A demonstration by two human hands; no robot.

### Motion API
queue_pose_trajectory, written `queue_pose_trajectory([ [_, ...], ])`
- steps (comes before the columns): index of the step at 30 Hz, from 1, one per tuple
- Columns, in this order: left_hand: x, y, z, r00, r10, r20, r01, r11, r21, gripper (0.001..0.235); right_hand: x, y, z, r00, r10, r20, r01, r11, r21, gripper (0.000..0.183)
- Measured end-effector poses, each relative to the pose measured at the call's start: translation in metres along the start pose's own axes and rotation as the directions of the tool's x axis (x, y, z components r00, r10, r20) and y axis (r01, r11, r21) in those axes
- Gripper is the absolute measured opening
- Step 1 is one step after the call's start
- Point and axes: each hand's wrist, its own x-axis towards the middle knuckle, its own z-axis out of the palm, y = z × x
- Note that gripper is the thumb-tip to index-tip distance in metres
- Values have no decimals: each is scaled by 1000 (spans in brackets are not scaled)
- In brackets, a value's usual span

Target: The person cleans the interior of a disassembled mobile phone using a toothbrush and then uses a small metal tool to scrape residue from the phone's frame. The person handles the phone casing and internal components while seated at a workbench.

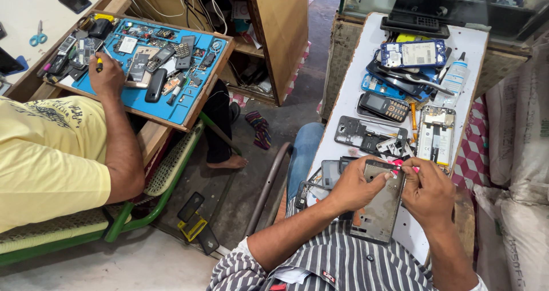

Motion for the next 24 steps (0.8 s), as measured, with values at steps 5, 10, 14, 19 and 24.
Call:
queue_pose_trajectory([
  [5, 1, 1, 0, 997, -76, -3, 76, 997, 26, 30, -4, 6, 2, 997, 74, 24, -75, 996, 38, 9],
  [10, -1, 3, 0, 998, 63, 21, -62, 997, -49, 27, -10, 19, 5, 976, 215, 25, -213, 929, 304, 23],
  [14, -3, 4, -3, 997, -66, 37, 66, 998, -15, 30, -10, 25, 6, 931, 354, 89, -357, 831, 426, 19],
  [19, -4, 6, -6, 999, -44, 25, 46, 996, -71, 29, -8, 19, 6, 921, 349, 174, -390, 833, 392, 20],
  [24, -5, 7, -8, 997, -71, -8, 71, 997, -5, 30, -9, 14, 6, 916, 333, 221, -397, 823, 406, 20],
])
